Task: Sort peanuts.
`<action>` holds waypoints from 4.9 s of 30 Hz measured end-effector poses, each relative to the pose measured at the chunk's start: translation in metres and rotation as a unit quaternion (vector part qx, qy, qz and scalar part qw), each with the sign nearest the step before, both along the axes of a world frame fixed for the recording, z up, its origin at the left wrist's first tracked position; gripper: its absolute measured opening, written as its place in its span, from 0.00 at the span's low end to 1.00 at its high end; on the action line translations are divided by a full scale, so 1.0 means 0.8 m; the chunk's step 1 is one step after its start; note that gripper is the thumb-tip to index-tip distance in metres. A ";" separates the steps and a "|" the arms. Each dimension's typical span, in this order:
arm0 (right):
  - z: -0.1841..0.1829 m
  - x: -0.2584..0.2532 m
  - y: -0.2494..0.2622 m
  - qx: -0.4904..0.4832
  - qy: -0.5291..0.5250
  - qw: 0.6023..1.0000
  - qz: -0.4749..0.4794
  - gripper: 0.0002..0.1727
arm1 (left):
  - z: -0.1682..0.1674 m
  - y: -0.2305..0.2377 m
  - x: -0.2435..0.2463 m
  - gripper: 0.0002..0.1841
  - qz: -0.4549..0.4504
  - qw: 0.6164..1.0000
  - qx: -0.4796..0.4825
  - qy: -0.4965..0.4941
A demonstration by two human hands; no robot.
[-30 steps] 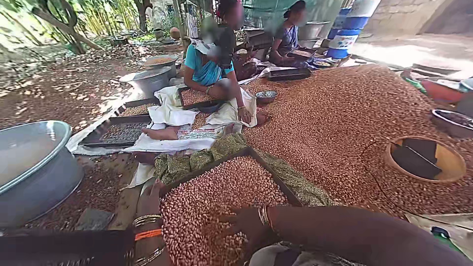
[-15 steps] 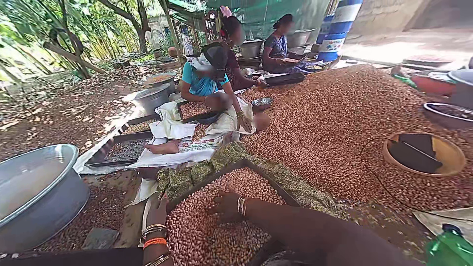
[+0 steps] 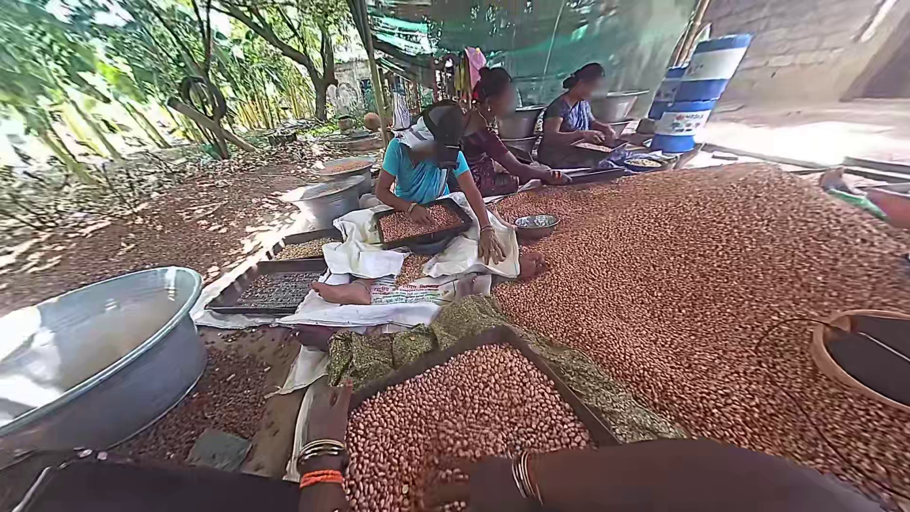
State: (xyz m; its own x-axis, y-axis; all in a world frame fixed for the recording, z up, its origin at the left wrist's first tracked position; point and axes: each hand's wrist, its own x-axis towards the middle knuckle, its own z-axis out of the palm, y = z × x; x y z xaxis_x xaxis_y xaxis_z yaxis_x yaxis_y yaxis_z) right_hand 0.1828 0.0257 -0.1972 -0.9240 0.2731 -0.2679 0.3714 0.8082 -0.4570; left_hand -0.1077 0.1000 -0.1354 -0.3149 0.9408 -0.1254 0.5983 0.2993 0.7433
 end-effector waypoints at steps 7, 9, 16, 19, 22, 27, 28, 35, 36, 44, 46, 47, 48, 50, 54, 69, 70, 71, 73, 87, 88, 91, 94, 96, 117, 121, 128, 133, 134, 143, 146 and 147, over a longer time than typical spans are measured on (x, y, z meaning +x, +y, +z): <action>-0.008 -0.103 0.038 0.095 0.013 0.993 -0.063 0.38 | -0.013 0.016 -0.010 0.27 -0.005 0.997 -0.061 0.037; 0.007 -0.084 0.052 0.089 -0.020 0.986 -0.142 0.32 | -0.017 0.016 -0.007 0.27 -0.007 0.997 -0.066 0.043; 0.039 0.084 0.080 0.082 -0.105 0.970 -0.202 0.26 | 0.002 -0.005 0.002 0.25 -0.013 0.999 -0.029 0.015; 0.039 0.118 0.038 0.062 -0.072 0.972 -0.216 0.37 | 0.019 -0.025 0.007 0.25 -0.008 1.000 0.027 -0.002; 0.024 0.101 0.003 0.030 -0.028 0.982 -0.183 0.43 | 0.024 -0.027 0.006 0.25 -0.006 0.998 0.055 -0.004; 0.009 0.003 -0.004 -0.006 -0.032 0.999 -0.039 0.36 | 0.005 0.003 0.001 0.28 -0.007 0.999 -0.041 0.003; 0.009 -0.023 0.001 0.000 -0.048 0.999 0.000 0.36 | 0.000 0.007 -0.001 0.29 -0.004 0.998 -0.057 0.000; 0.002 -0.103 0.053 0.072 -0.058 0.992 -0.088 0.32 | -0.012 0.014 -0.014 0.28 0.010 0.998 -0.067 -0.004; 0.008 -0.091 0.061 0.072 -0.075 0.987 -0.122 0.31 | -0.014 0.014 -0.011 0.28 0.010 0.998 -0.065 0.001; 0.028 0.071 0.062 0.063 -0.120 0.967 -0.218 0.36 | 0.018 -0.026 0.007 0.24 0.027 0.997 0.018 -0.075; 0.028 0.083 0.031 0.050 -0.093 0.970 -0.218 0.43 | 0.025 -0.035 0.007 0.24 0.033 0.994 0.051 -0.087; 0.028 0.082 0.017 0.042 -0.084 0.973 -0.210 0.45 | 0.027 -0.035 0.008 0.24 0.035 0.994 0.058 -0.088; 0.025 0.078 0.007 0.033 -0.080 0.978 -0.192 0.45 | 0.027 -0.034 0.008 0.24 0.037 0.994 0.063 -0.086; 0.020 0.055 -0.006 0.007 -0.072 0.990 -0.122 0.40 | 0.023 -0.024 0.008 0.25 0.033 0.996 0.051 -0.071; -0.011 -0.026 0.005 0.012 -0.030 0.998 0.045 0.39 | 0.006 -0.002 0.003 0.28 0.020 0.998 -0.026 -0.045; 0.099 0.010 0.061 -0.043 -0.188 0.940 -0.282 0.27 | -0.013 0.016 -0.002 0.29 0.014 0.998 -0.065 -0.010; 0.111 0.030 0.069 -0.037 -0.164 0.940 -0.296 0.26 | -0.013 0.014 -0.002 0.28 0.012 0.998 -0.062 -0.011; 0.120 0.050 0.079 -0.012 -0.120 0.937 -0.328 0.25 | -0.009 0.010 -0.001 0.28 0.010 0.998 -0.055 -0.014; 0.115 0.090 0.104 0.055 -0.011 0.919 -0.390 0.22 | 0.002 -0.002 0.001 0.27 0.010 0.999 -0.035 -0.020; 0.005 -0.079 0.002 0.051 0.004 0.999 -0.001 0.46 | -0.004 0.012 -0.002 0.31 0.006 0.998 -0.047 -0.037; 0.001 -0.100 0.006 0.056 0.017 0.998 0.013 0.46 | -0.007 0.014 -0.005 0.31 0.005 0.998 -0.054 -0.035; 0.008 -0.137 0.030 0.081 -0.011 0.996 -0.022 0.40 | -0.009 0.013 -0.012 0.28 0.010 0.998 -0.054 -0.042; 0.021 -0.123 0.052 0.082 -0.059 0.987 -0.126 0.36 | -0.015 0.010 -0.010 0.27 0.020 0.998 -0.041 -0.052; 0.024 -0.089 0.066 0.077 -0.064 0.977 -0.190 0.33 | -0.013 0.009 -0.004 0.25 0.018 0.997 -0.042 -0.055; 0.004 -0.073 0.016 0.026 -0.052 0.998 0.027 0.39 | -0.004 0.009 -0.005 0.32 0.014 0.997 -0.065 -0.043; 0.022 -0.109 0.044 0.063 -0.092 0.990 -0.083 0.34 | -0.008 0.011 -0.010 0.30 0.017 0.997 -0.071 -0.031; 0.029 0.022 0.094 0.071 -0.140 0.954 -0.255 0.30 | -0.012 0.007 -0.002 0.29 0.004 0.998 -0.059 -0.036; 0.033 0.102 0.050 0.071 -0.135 0.958 -0.241 0.44 | 0.013 -0.020 0.000 0.27 0.002 0.998 0.005 -0.064; 0.031 0.104 0.033 0.064 -0.107 0.965 -0.233 0.47 | 0.017 -0.022 0.000 0.27 0.000 0.998 0.015 -0.060; -0.006 -0.052 0.005 0.047 -0.006 0.998 0.052 0.49 | 0.002 0.004 -0.006 0.30 0.007 0.997 -0.042 -0.066; -0.007 -0.107 0.028 0.087 -0.025 0.995 0.031 0.37 | -0.003 0.006 -0.013 0.29 0.010 0.996 -0.060 -0.061; -0.003 -0.113 0.035 0.098 -0.041 0.994 -0.002 0.35 | -0.004 0.005 -0.015 0.29 0.009 0.997 -0.060 -0.056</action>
State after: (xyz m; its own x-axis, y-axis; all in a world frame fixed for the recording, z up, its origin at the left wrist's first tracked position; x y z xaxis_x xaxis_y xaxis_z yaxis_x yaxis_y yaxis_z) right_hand 0.0924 0.0539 -0.2000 -0.9002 0.3314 -0.2827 0.4042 0.8772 -0.2589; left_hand -0.1195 0.1043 -0.1384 -0.3094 0.9110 -0.2727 0.5075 0.4007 0.7628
